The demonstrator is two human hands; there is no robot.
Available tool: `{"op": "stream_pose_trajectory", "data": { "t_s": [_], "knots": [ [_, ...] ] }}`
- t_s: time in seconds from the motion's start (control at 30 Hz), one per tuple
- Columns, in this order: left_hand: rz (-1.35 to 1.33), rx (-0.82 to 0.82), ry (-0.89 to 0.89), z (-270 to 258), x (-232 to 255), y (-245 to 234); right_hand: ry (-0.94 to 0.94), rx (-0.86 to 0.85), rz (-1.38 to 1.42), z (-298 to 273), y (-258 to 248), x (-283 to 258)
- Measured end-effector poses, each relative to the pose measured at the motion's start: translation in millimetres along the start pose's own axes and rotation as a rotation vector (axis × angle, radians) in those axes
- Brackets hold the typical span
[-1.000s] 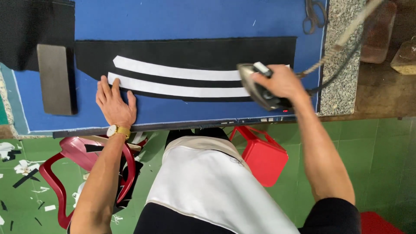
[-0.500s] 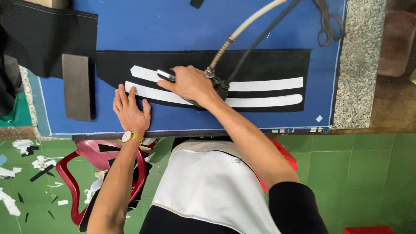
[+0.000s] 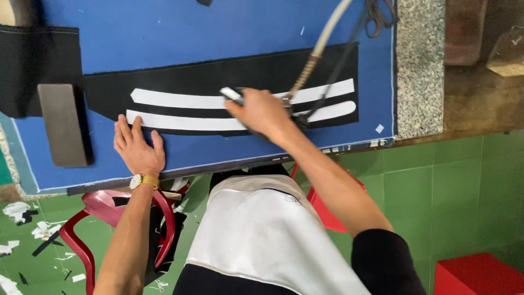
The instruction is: The person irons a black fabric piece with white stripes on a blue work surface. They use a steam iron in their right hand and a rectangular pressing block in their left hand to smooth the material.
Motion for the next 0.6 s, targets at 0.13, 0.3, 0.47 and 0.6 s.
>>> {"op": "stream_pose_trajectory", "data": {
  "t_s": [0.13, 0.3, 0.47, 0.6],
  "knots": [
    [0.008, -0.004, -0.005, -1, -2, 4, 0.135, 0.116, 0.028, -22, -42, 84],
    [0.001, -0.004, -0.005, -2, -1, 3, 0.328, 0.363, -0.012, -23, -93, 224],
    [-0.060, -0.044, -0.033, 6, 21, -20, 0.405, 0.342, 0.264, -38, -138, 267],
    [-0.059, -0.031, -0.021, 5, 24, -22, 0.312, 0.396, 0.238, -36, -147, 275]
  ]
}}
Point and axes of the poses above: each hand's wrist, its own z-axis towards the middle knuckle, its own y-axis out of the palm, x = y × z, the point moved 10 cm from there along z, towards the middle knuckle, and after that the axes turned 4 degrees about -x, right-handed, at the moved point
